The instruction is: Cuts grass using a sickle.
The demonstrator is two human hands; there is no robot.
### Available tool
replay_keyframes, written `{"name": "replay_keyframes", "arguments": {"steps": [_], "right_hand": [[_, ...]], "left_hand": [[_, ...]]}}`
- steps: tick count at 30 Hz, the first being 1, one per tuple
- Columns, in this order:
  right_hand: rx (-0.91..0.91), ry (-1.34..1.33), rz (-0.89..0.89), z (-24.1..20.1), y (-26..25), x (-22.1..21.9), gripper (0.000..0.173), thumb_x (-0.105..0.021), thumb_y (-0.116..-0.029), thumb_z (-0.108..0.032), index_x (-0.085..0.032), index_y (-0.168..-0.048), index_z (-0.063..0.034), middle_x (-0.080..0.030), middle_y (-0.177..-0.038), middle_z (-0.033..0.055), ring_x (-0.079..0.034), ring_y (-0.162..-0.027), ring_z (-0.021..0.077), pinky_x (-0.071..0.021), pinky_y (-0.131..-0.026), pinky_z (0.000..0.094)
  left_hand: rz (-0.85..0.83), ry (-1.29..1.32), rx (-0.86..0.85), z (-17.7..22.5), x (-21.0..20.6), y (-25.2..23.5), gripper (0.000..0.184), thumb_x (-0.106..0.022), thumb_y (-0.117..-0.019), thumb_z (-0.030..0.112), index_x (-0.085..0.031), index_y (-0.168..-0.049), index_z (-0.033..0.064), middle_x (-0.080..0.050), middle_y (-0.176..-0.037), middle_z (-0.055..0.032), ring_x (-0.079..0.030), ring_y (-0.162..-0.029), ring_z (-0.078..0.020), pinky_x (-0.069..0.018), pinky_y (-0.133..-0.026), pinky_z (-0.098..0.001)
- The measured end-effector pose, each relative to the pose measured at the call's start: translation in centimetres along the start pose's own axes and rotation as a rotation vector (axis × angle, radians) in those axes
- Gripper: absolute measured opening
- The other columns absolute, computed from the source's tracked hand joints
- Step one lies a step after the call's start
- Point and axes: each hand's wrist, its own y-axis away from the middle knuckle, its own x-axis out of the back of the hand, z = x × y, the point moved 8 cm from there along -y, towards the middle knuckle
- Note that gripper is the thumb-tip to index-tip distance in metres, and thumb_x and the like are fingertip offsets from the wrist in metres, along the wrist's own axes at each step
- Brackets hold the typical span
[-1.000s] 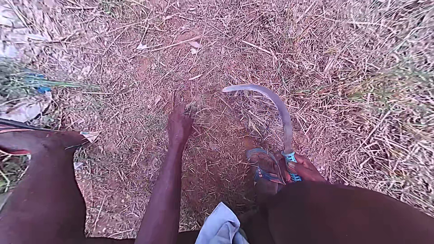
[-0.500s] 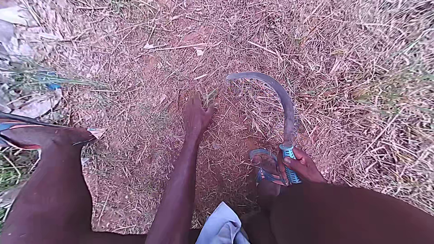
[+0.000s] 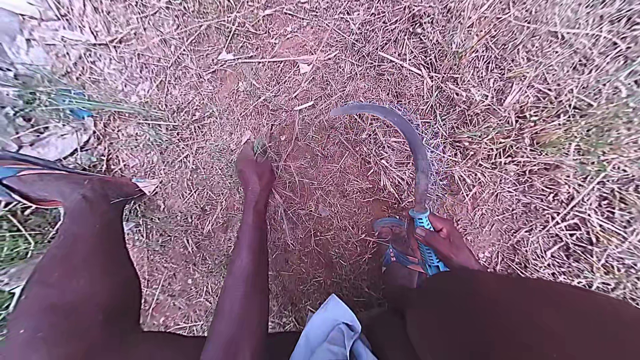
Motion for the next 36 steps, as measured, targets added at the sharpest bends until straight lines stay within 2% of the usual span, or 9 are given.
{"name": "replay_keyframes", "arguments": {"steps": [3, 8, 12, 17, 19, 22, 25, 30, 36], "right_hand": [[0.008, -0.025, 0.011, 0.0, -0.4, -0.5, 0.033, -0.063, -0.0983, -0.034, -0.059, -0.121, -0.0109, -0.066, -0.074, -0.0089, -0.064, -0.058, 0.0044, -0.0573, -0.055, 0.0223], [0.05, -0.053, 0.058, -0.3, -0.8, -0.7, 0.035, -0.064, -0.0978, -0.038, -0.058, -0.117, -0.0102, -0.067, -0.074, -0.0059, -0.065, -0.057, 0.0075, -0.0581, -0.054, 0.0248], [0.108, -0.138, 0.117, -0.7, -0.2, -0.2, 0.04, -0.066, -0.097, -0.038, -0.057, -0.123, -0.0094, -0.067, -0.074, -0.0049, -0.065, -0.059, 0.0077, -0.0582, -0.056, 0.0244], [0.163, -0.208, 0.147, -1.2, -0.2, 0.9, 0.041, -0.065, -0.0982, -0.04, -0.057, -0.125, -0.0096, -0.068, -0.075, -0.0015, -0.066, -0.058, 0.0105, -0.059, -0.054, 0.027], [0.149, -0.207, 0.182, -1.2, -0.5, 1.4, 0.043, -0.066, -0.0964, -0.042, -0.057, -0.122, -0.0089, -0.068, -0.074, -0.0009, -0.066, -0.057, 0.0114, -0.0588, -0.053, 0.0276], [0.134, -0.18, 0.199, -1.4, -1.2, 1.6, 0.041, -0.067, -0.0957, -0.042, -0.059, -0.12, -0.0096, -0.068, -0.073, -0.0019, -0.066, -0.056, 0.0104, -0.0591, -0.054, 0.0264], [0.122, -0.14, 0.186, -1.7, -2.4, 0.8, 0.034, -0.063, -0.0977, -0.038, -0.06, -0.118, -0.0104, -0.068, -0.071, -0.0026, -0.066, -0.056, 0.0092, -0.0587, -0.055, 0.0248], [0.001, -0.166, 0.217, -2.3, -5.2, -1.6, 0.031, -0.051, -0.0989, -0.024, -0.056, -0.125, -0.0066, -0.065, -0.068, -0.0009, -0.064, -0.054, 0.0088, -0.0585, -0.054, 0.0236], [-0.171, -0.298, 0.119, -2.7, -10.0, -5.6, 0.034, -0.037, -0.107, -0.025, -0.056, -0.126, -0.0052, -0.06, -0.064, 0.0042, -0.061, -0.048, 0.0103, -0.0559, -0.047, 0.0241]], "left_hand": [[0.081, 0.064, -0.014, -1.0, 1.9, -1.3, 0.038, -0.047, -0.1083, 0.024, -0.06, -0.126, -0.0073, -0.065, -0.112, -0.029, -0.064, -0.104, -0.0373, -0.0475, -0.096, -0.0578], [-0.066, -0.079, -0.22, 5.6, -0.6, -2.7, 0.04, -0.049, -0.108, 0.025, -0.056, -0.129, -0.0087, -0.06, -0.124, -0.0329, -0.059, -0.119, -0.0472, -0.0438, -0.101, -0.0644], [-0.135, -0.146, -0.326, 10.8, -3.0, -4.9, 0.072, -0.064, -0.0997, 0.044, -0.043, -0.146, -0.0068, -0.047, -0.141, -0.0338, -0.055, -0.124, -0.0487, -0.0453, -0.101, -0.0642], [-0.277, -0.375, -0.403, 15.1, -6.1, -7.2, 0.093, -0.08, -0.0868, 0.035, -0.029, -0.158, 0.0054, -0.036, -0.153, -0.0315, -0.06, -0.116, -0.0518, -0.0521, -0.09, -0.0678], [-0.318, -0.518, -0.392, 15.9, -7.0, -7.4, 0.098, -0.082, -0.0859, 0.042, -0.028, -0.16, 0.0058, -0.032, -0.156, -0.0313, -0.061, -0.114, -0.0526, -0.0522, -0.086, -0.0694], [-0.332, -0.617, -0.429, 16.7, -7.8, -7.3, 0.077, -0.075, -0.0915, 0.045, -0.045, -0.15, 0.006, -0.038, -0.151, -0.0325, -0.06, -0.112, -0.0548, -0.0493, -0.085, -0.0729], [-0.323, -0.616, -0.53, 16.8, -8.6, -6.7, 0.032, -0.051, -0.1053, 0.022, -0.066, -0.126, 0.0028, -0.051, -0.141, -0.0286, -0.062, -0.113, -0.0515, -0.0497, -0.086, -0.0712], [-0.246, -0.413, -0.521, 16.2, -7.0, -6.5, 0.035, -0.042, -0.1066, 0.015, -0.06, -0.12, -0.0114, -0.056, -0.136, -0.0301, -0.06, -0.121, -0.0487, -0.047, -0.099, -0.0654], [-0.198, -0.355, -0.445, 15.4, -4.6, -7.6, 0.034, -0.042, -0.108, 0.018, -0.061, -0.118, -0.009, -0.062, -0.126, -0.0305, -0.061, -0.121, -0.047, -0.046, -0.1, -0.0646]]}}
